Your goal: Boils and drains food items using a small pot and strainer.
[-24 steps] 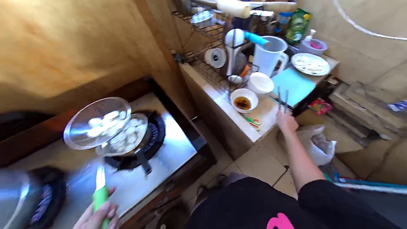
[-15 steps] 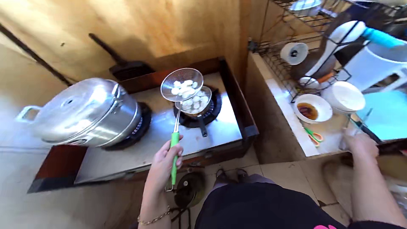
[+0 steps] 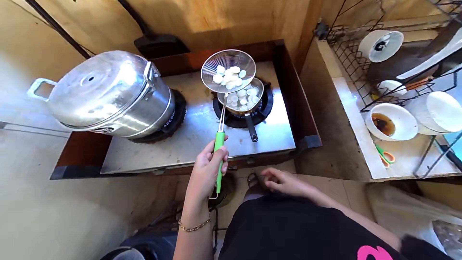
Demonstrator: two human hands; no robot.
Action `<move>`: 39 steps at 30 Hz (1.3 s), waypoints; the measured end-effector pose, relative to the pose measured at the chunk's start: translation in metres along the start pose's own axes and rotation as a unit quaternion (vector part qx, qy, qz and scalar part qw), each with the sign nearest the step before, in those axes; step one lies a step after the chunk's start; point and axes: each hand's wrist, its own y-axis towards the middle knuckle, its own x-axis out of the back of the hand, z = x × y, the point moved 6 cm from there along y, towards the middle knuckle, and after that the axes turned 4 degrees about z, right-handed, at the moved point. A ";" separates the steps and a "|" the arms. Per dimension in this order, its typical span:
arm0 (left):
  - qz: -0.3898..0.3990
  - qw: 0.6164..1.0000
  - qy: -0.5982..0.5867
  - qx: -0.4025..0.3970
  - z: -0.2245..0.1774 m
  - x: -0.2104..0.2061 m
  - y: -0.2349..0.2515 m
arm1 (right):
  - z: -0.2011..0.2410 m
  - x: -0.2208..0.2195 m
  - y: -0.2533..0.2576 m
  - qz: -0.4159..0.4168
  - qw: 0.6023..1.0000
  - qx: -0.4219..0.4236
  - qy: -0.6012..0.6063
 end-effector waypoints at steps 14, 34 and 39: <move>0.001 1.000 -0.002 -0.012 0.007 0.025 -0.009 | -0.044 -0.065 0.112 -0.236 0.673 -0.217 0.666; 0.003 1.000 -0.002 -0.001 0.009 0.041 -0.006 | 0.024 -0.015 0.044 -0.116 0.863 -0.045 0.489; 0.002 1.000 -0.004 -0.013 0.008 0.044 -0.007 | 0.070 0.034 0.060 -0.224 0.846 -0.010 0.484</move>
